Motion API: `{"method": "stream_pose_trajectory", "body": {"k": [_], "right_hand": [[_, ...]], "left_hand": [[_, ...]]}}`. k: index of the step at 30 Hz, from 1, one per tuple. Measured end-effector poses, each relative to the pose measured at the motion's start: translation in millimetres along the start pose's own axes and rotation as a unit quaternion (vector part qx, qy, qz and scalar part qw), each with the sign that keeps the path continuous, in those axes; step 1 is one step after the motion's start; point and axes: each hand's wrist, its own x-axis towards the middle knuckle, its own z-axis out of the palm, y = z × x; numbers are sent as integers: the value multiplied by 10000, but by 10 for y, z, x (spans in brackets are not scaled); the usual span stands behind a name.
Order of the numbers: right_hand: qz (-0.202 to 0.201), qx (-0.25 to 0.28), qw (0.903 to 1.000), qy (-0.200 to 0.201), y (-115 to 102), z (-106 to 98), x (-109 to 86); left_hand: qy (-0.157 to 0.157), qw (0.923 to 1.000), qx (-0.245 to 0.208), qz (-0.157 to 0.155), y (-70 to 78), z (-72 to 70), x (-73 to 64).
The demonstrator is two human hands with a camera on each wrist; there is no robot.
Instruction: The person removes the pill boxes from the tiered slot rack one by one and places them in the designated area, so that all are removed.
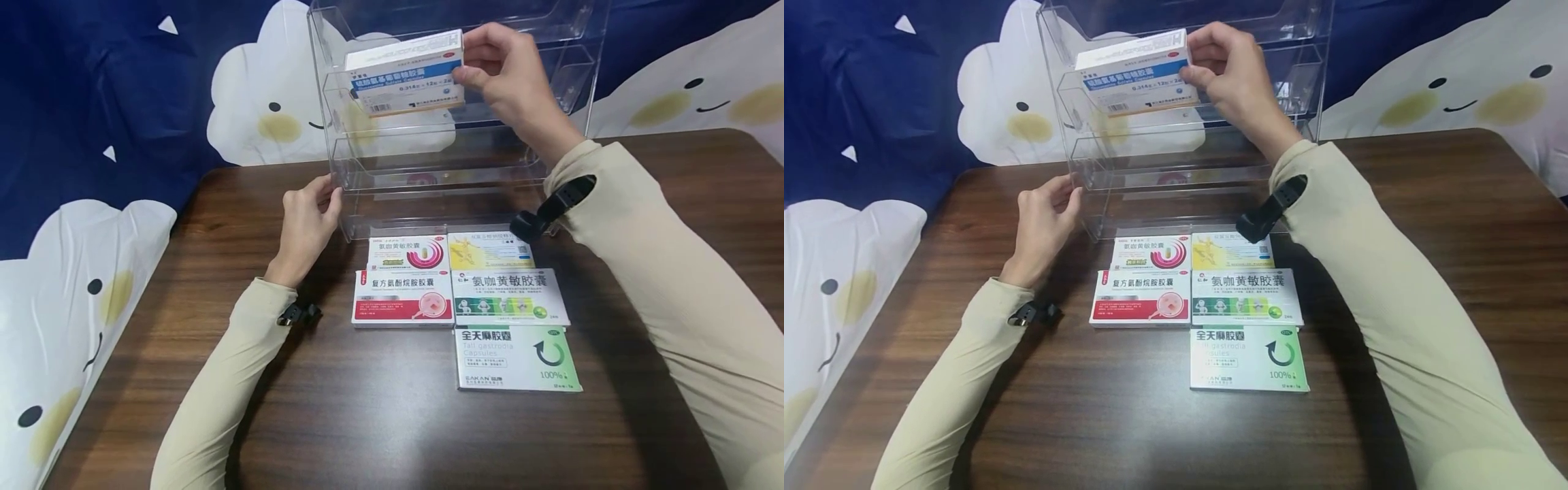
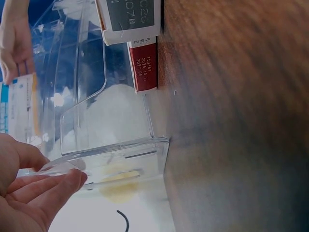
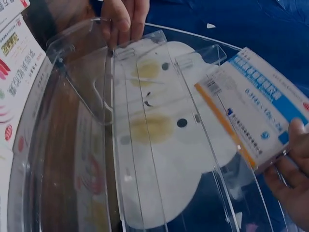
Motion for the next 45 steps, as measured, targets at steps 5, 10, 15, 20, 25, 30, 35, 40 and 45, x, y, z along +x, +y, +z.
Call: {"method": "stream_pose_trajectory", "body": {"k": [5, 10, 15, 20, 25, 30, 35, 40, 45], "right_hand": [[-342, 381, 9985, 199, -33, -140, -44], [-680, 389, 9956, 517, -66, -222, -93], [-910, -117, 9915, 925, -55, -263, -164], [-941, -51, 9886, 1172, -18, -284, -219], [-676, 327, 9896, 1225, 27, -322, -270], [-517, 458, 9908, 1167, 78, -344, -315], [-595, 358, 9908, 1158, 94, -352, -322], [-745, 522, 9882, 1230, 85, -361, -319], [-718, 841, 9866, 1198, 80, -352, -328]], "left_hand": [[14, 10000, -56, 10, 2, 16, 12], [20, 10000, -77, 19, 2, 25, 11], [12, 9999, -102, 44, 5, 28, 18], [22, 9999, -105, 13, 1, 36, 21], [24, 9999, -120, 19, -1, 42, 27], [36, 9999, -97, 50, -13, 49, 30], [42, 9998, -165, 88, -56, 70, 97], [80, 9994, -287, 156, -87, 82, 169], [134, 9990, -357, 233, -132, 101, 243]]}}
